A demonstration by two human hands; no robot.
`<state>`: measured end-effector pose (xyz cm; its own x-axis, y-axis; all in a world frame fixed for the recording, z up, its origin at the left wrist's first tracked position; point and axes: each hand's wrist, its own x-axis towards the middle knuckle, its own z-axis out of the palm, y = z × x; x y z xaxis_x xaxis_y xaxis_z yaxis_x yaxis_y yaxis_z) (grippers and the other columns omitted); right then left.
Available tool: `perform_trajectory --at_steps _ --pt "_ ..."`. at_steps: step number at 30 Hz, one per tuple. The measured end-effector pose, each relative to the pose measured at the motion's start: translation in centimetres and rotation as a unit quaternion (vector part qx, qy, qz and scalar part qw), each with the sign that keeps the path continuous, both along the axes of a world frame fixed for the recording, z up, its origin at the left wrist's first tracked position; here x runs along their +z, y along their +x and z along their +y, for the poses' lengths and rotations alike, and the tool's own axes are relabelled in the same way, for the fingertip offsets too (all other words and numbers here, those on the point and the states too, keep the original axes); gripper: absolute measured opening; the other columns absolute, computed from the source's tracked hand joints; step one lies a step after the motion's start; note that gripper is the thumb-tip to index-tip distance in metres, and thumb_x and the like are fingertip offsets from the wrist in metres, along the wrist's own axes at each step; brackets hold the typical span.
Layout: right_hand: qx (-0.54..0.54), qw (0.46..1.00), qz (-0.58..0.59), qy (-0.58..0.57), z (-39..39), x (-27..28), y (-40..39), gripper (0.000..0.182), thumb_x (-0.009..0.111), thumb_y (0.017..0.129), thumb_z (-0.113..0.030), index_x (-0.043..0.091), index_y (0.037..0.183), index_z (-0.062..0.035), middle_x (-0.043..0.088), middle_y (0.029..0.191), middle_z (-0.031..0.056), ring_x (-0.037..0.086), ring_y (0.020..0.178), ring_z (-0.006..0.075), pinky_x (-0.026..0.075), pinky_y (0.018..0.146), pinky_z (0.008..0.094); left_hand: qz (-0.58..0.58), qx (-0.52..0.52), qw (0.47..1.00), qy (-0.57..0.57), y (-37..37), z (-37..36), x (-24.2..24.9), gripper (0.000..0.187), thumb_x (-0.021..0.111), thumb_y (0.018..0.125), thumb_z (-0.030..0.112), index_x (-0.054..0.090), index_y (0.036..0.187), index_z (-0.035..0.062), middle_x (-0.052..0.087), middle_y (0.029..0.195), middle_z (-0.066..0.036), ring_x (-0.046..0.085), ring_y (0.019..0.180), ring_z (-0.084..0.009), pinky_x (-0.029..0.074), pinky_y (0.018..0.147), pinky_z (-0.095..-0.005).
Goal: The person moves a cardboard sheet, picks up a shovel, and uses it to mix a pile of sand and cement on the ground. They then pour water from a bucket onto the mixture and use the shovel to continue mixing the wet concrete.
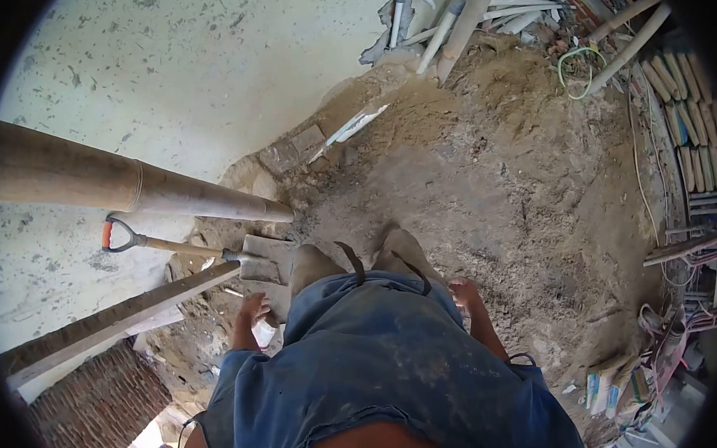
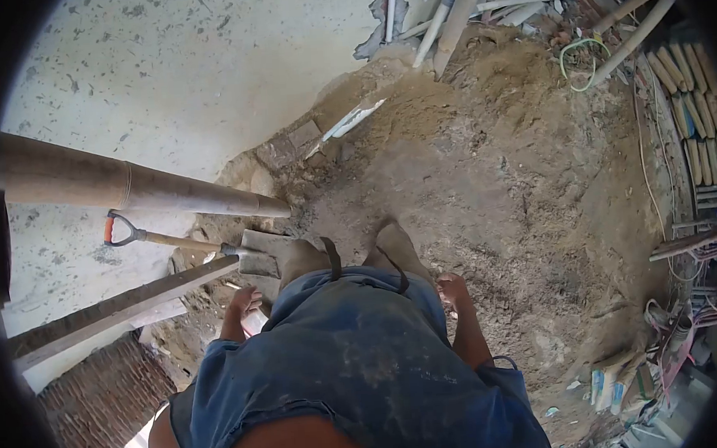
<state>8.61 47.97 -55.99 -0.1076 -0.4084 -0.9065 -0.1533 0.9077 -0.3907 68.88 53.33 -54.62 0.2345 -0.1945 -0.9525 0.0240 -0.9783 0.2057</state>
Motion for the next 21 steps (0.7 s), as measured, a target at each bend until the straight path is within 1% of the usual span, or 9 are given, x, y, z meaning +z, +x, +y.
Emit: perform_trajectory --at_steps 5,7,10,11,12,14,17,20,21 --pt "0.053 0.998 0.043 -0.015 -4.3 1.6 -9.2 0.021 0.057 0.082 -0.016 0.059 0.099 -0.0050 0.061 0.081 0.0064 0.061 0.063 0.0182 0.045 0.052 0.0303 0.057 -0.020 0.998 0.015 -10.5 -1.3 0.6 0.038 0.049 0.086 0.033 0.050 0.118 0.0125 0.060 0.101 -0.006 0.055 0.090 -0.0190 0.042 0.079 -0.0405" --pt "0.043 0.997 0.057 -0.027 -6.7 1.7 -12.7 0.019 0.056 0.082 -0.017 0.059 0.098 -0.0061 0.061 0.081 0.0054 0.061 0.063 0.0180 0.045 0.052 0.0292 0.062 -0.126 0.990 -0.007 -13.2 -4.4 0.9 0.037 0.049 0.087 0.032 0.051 0.118 0.0121 0.059 0.105 -0.007 0.056 0.094 -0.0212 0.041 0.082 -0.0422" --pt "0.019 0.988 0.083 -0.129 -12.1 5.1 -16.2 0.017 0.054 0.082 -0.016 0.060 0.095 -0.0077 0.061 0.081 0.0046 0.061 0.064 0.0156 0.043 0.051 0.0264 0.040 -0.150 0.988 -0.013 -16.3 -11.8 2.0 0.039 0.051 0.085 0.034 0.052 0.117 0.0108 0.059 0.109 -0.008 0.056 0.100 -0.0276 0.039 0.087 -0.0465" --pt "-0.002 0.985 0.072 -0.154 -13.9 6.3 -17.2 0.017 0.053 0.081 -0.016 0.060 0.095 -0.0082 0.060 0.082 0.0041 0.060 0.065 0.0148 0.043 0.052 0.0249 0.013 -0.176 0.984 -0.027 -18.0 -15.3 3.7 0.038 0.052 0.084 0.034 0.054 0.115 0.0107 0.059 0.108 -0.008 0.057 0.097 -0.0268 0.041 0.085 -0.0460" --pt "-0.025 0.982 0.061 -0.178 -15.5 7.2 -18.3 0.017 0.053 0.081 -0.016 0.059 0.094 -0.0087 0.060 0.082 0.0035 0.059 0.066 0.0139 0.042 0.053 0.0235 -0.002 -0.184 0.982 -0.049 -18.3 -17.8 2.9 0.036 0.052 0.084 0.032 0.055 0.112 0.0106 0.060 0.105 -0.006 0.058 0.091 -0.0230 0.046 0.075 -0.0415" --pt "-0.037 0.977 0.048 -0.207 -19.0 8.0 -21.3 0.018 0.052 0.081 -0.012 0.058 0.096 -0.0047 0.059 0.084 0.0051 0.059 0.068 0.0146 0.045 0.058 0.0251 -0.041 -0.180 0.979 -0.087 -20.5 -23.8 2.8 0.031 0.053 0.083 0.028 0.056 0.107 0.0091 0.062 0.095 -0.005 0.058 0.077 -0.0174 0.044 0.058 -0.0336" --pt "-0.042 0.969 0.070 -0.235 -23.9 9.7 -27.9 0.021 0.050 0.081 -0.008 0.057 0.100 -0.0005 0.059 0.086 0.0068 0.058 0.072 0.0150 0.049 0.064 0.0266 -0.039 -0.167 0.976 -0.135 -24.5 -32.1 1.8 0.031 0.052 0.083 0.028 0.057 0.106 0.0072 0.063 0.091 -0.006 0.058 0.075 -0.0165 0.044 0.058 -0.0330" --pt "-0.075 0.963 0.108 -0.237 -26.6 5.9 -37.6 0.024 0.051 0.082 -0.009 0.057 0.104 -0.0005 0.059 0.087 0.0075 0.058 0.074 0.0157 0.049 0.067 0.0270 -0.041 -0.199 0.970 -0.133 -28.8 -38.9 -1.3 0.032 0.052 0.084 0.030 0.057 0.107 0.0079 0.063 0.091 -0.007 0.059 0.075 -0.0178 0.046 0.060 -0.0348" --pt "-0.123 0.958 0.137 -0.221 -26.6 4.4 -41.1 0.025 0.053 0.082 -0.018 0.057 0.104 -0.0060 0.059 0.089 0.0048 0.059 0.073 0.0147 0.046 0.063 0.0260 -0.035 -0.217 0.969 -0.113 -31.4 -42.0 -2.6 0.033 0.052 0.084 0.030 0.057 0.109 0.0084 0.063 0.092 -0.007 0.059 0.076 -0.0186 0.046 0.062 -0.0358"
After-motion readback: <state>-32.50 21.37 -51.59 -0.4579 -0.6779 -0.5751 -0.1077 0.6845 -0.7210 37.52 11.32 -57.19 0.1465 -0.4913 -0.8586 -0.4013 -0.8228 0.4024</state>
